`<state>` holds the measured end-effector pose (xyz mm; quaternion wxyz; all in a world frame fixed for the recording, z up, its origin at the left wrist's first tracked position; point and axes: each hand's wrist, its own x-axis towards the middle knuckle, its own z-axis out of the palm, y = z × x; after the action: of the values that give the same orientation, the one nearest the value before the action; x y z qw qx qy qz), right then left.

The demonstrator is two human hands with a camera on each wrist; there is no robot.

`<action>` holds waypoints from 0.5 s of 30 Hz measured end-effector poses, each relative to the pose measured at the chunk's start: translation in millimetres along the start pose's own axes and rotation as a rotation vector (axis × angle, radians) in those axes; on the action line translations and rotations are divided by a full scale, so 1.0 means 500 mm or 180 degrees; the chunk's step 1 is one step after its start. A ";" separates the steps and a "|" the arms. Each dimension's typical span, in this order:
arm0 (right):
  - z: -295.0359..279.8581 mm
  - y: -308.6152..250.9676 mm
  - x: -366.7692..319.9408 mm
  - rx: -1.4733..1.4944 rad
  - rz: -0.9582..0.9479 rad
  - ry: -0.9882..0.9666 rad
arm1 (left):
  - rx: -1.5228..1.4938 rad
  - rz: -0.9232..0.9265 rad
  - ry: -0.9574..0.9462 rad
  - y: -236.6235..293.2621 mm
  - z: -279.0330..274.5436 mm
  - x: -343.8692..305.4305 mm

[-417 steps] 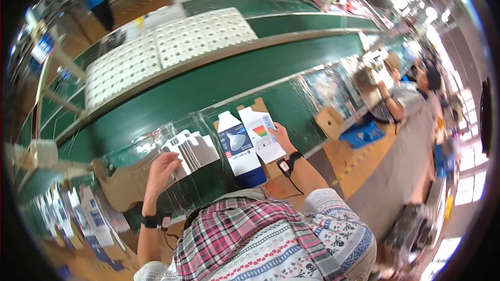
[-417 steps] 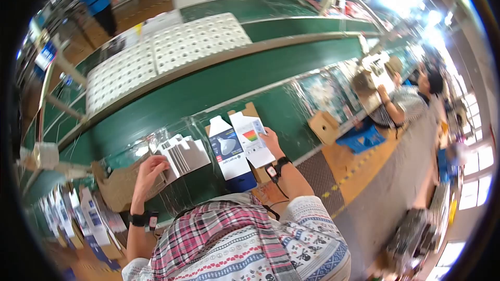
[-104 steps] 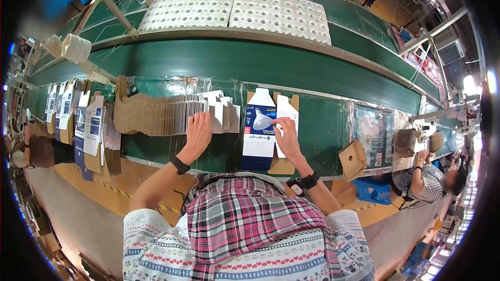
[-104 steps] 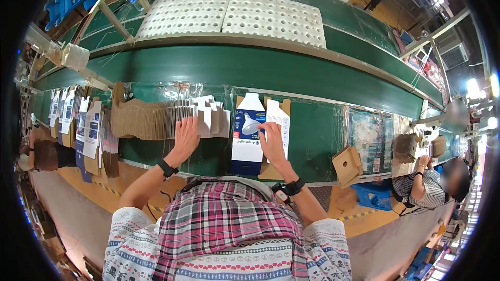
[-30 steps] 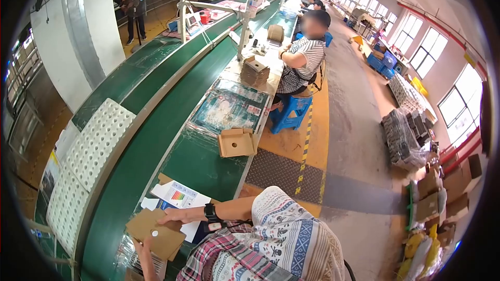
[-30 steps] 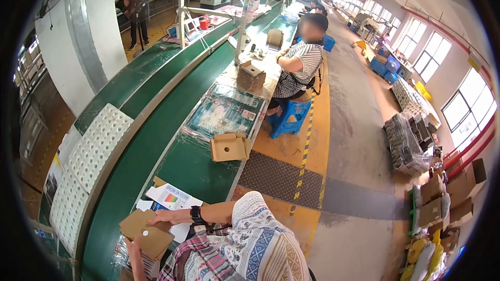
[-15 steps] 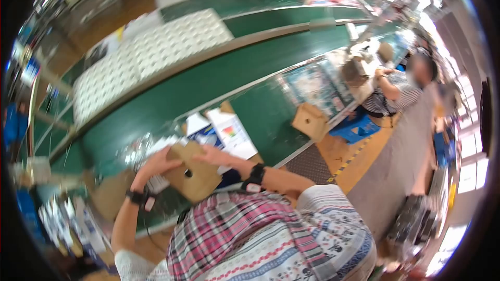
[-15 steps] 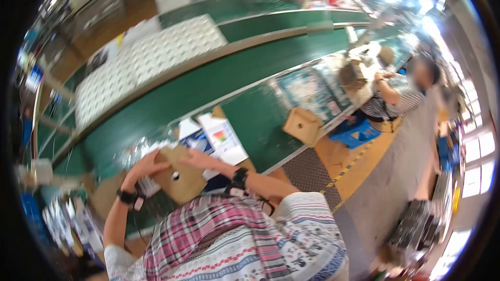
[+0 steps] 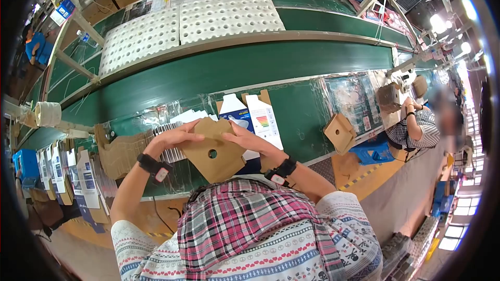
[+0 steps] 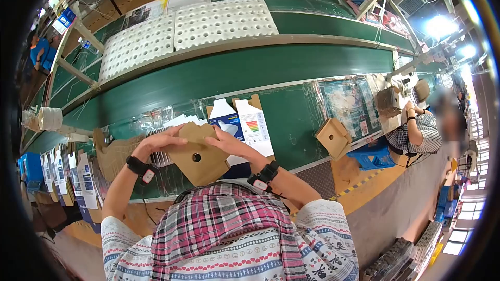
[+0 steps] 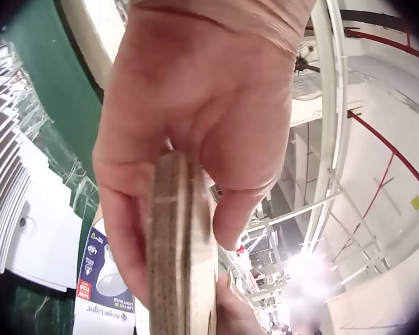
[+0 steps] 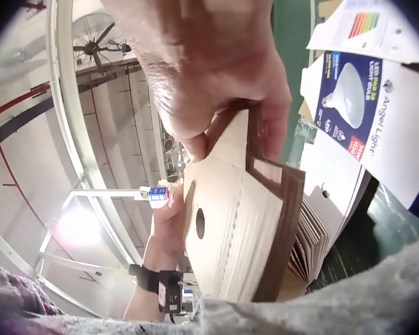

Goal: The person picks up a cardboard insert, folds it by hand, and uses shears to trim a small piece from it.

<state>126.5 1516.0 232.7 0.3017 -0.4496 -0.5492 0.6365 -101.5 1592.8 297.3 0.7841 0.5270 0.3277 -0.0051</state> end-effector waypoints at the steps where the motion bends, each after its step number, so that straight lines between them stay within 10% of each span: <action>1: -0.002 -0.010 -0.003 0.0012 0.0005 -0.0016 | -0.0052 -0.0191 -0.0037 0.000 -0.005 0.001; 7: 0.004 -0.041 0.002 0.0066 -0.0092 0.0000 | 0.0673 -0.1080 0.0410 0.073 -0.009 0.022; 11: 0.011 -0.062 0.004 -0.0228 -0.0159 0.0232 | 0.1115 -0.0516 0.1592 0.023 -0.001 0.082; 15: 0.015 -0.070 0.003 -0.0444 -0.0105 0.0260 | 0.1631 -0.0506 0.1159 0.000 -0.007 0.109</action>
<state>115.1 1521.6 266.5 0.3022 -0.4860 -0.5868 0.5728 -60.4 1614.1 268.4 0.5515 0.6723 0.4908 -0.0543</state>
